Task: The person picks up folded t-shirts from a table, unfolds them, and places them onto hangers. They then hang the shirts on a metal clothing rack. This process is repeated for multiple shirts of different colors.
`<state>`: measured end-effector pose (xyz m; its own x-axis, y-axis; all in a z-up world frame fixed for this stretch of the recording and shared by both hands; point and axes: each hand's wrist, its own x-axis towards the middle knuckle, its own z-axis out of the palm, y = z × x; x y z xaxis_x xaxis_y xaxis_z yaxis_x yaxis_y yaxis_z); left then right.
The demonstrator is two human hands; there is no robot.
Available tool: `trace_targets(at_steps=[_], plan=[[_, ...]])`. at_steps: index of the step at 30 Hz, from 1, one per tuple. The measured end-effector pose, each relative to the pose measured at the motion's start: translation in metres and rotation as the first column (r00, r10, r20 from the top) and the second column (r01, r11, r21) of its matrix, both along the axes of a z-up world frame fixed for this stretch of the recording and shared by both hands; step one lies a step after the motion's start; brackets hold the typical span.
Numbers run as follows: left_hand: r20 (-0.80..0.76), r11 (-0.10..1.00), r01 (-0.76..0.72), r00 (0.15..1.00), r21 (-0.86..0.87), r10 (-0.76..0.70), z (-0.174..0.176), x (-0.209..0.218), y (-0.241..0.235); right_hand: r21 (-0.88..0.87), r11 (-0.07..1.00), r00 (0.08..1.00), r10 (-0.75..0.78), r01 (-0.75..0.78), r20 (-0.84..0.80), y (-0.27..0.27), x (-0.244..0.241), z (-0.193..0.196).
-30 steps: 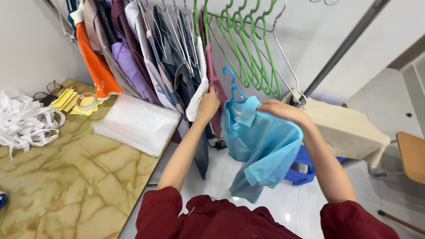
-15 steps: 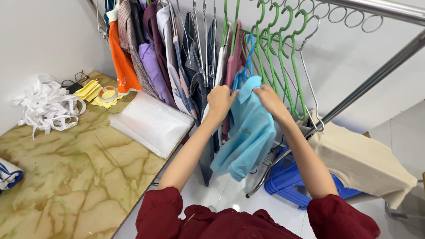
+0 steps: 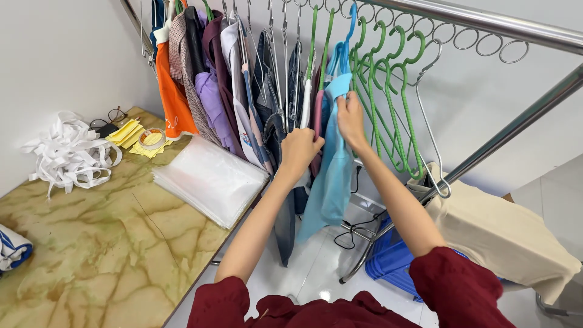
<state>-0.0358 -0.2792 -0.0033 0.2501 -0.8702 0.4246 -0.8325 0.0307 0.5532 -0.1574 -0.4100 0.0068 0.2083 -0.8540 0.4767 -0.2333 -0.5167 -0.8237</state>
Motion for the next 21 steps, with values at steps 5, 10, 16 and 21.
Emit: trace_targets(at_steps=[5, 10, 16, 21], plan=[[-0.003, 0.998, -0.021, 1.0, 0.06, 0.021, 0.007, 0.009, 0.006, 0.094, 0.993, 0.994, -0.068, 0.076, -0.084, -0.029, -0.001, -0.036], [-0.034, 0.999, -0.039, 0.999, 0.037, 0.04, 0.008, 0.013, 0.013, 0.137, 0.986, 0.994, -0.092, 0.098, -0.052, -0.022, -0.016, -0.043], [0.053, 0.996, -0.064, 0.997, 0.059, 0.061, -0.018, 0.008, -0.006, -0.01, 0.962, 0.943, -0.27, 0.274, -0.195, -0.001, 0.004, -0.043], [0.102, 0.998, -0.051, 0.994, 0.031, 0.048, -0.025, 0.004, -0.008, 0.159, 0.987, 0.999, 0.034, -0.032, -0.005, 0.022, 0.006, -0.053]])
